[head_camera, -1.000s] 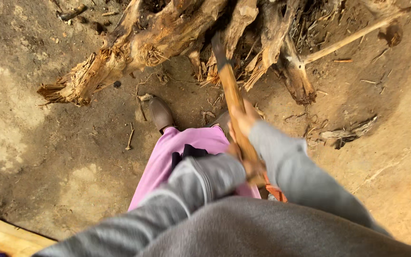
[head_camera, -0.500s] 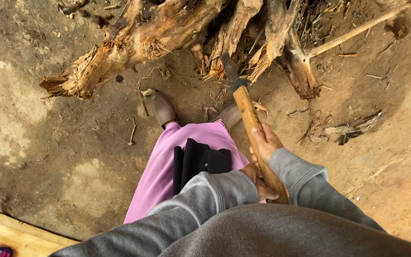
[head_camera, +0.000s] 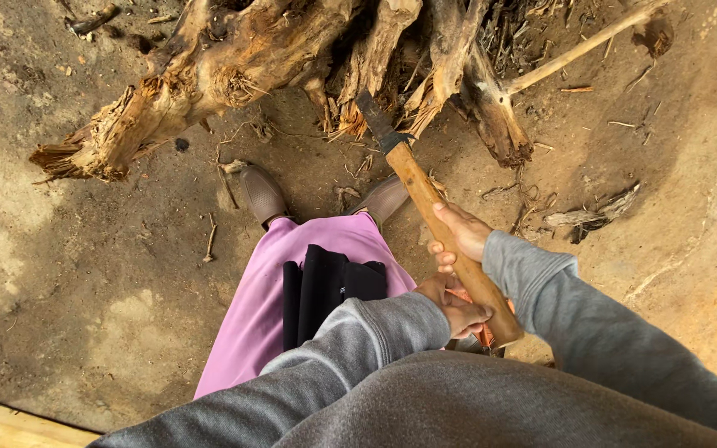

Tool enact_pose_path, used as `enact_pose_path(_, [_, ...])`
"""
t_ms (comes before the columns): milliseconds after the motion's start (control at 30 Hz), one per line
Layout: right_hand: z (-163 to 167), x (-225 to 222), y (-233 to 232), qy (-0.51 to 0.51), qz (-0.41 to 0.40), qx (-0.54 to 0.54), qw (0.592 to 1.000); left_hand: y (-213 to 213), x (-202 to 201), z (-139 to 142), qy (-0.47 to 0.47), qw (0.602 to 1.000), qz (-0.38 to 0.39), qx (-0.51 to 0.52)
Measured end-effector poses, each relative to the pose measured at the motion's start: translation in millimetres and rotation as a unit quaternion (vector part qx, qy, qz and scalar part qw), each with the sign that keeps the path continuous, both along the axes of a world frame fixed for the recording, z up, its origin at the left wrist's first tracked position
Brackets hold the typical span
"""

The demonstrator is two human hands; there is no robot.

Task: The person uses a small axe to repeatedly strike and split a large piece of dry wood on a concrete floor. They hold the wood with one hand while swinging the axe with the other, gradually breaking the wood into smaller pieces.

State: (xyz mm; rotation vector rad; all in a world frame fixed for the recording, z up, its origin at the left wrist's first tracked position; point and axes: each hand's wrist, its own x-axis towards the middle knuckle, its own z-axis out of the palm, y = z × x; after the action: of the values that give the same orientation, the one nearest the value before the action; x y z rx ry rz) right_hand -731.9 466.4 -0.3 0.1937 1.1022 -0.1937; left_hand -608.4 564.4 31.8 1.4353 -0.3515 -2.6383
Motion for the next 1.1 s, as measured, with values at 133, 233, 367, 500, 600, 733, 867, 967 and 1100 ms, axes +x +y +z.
enact_pose_path(133, [4, 27, 5, 0.017, 0.009, -0.007, 1.000, -8, -2, 1, -0.034, 0.993, 0.039, 0.103])
enact_pose_path(233, [1, 76, 7, 0.186, 0.099, -0.076, 0.975, -11, 17, -1, -0.042, 0.971, 0.105, 0.210])
enact_pose_path(367, [20, 103, 3, 0.292, 0.198, -0.098, 0.931, -4, 42, -1, 0.008, 0.957, 0.136, 0.255])
enact_pose_path(500, [36, 106, 7, 0.303, 0.232, -0.109, 0.918, 6, 39, 3, -0.010, 0.961, 0.122, 0.248])
enact_pose_path(600, [29, 109, 12, 0.305, 0.234, -0.106, 0.917, 8, 37, 0, -0.011, 0.963, 0.119, 0.241])
enact_pose_path(733, [14, 110, 16, 0.319, 0.231, -0.115, 0.912, 8, 44, -4, -0.005, 0.962, 0.124, 0.242])
enact_pose_path(867, [13, 106, 17, 0.227, 0.077, -0.040, 0.970, 8, 46, -2, -0.002, 0.964, 0.117, 0.239])
enact_pose_path(967, [13, 109, 14, 0.228, 0.076, -0.049, 0.969, 5, 42, -2, -0.012, 0.966, 0.118, 0.228])
enact_pose_path(1100, [4, 120, 13, 0.354, 0.280, -0.146, 0.880, 4, 44, -7, -0.022, 0.967, 0.126, 0.220])
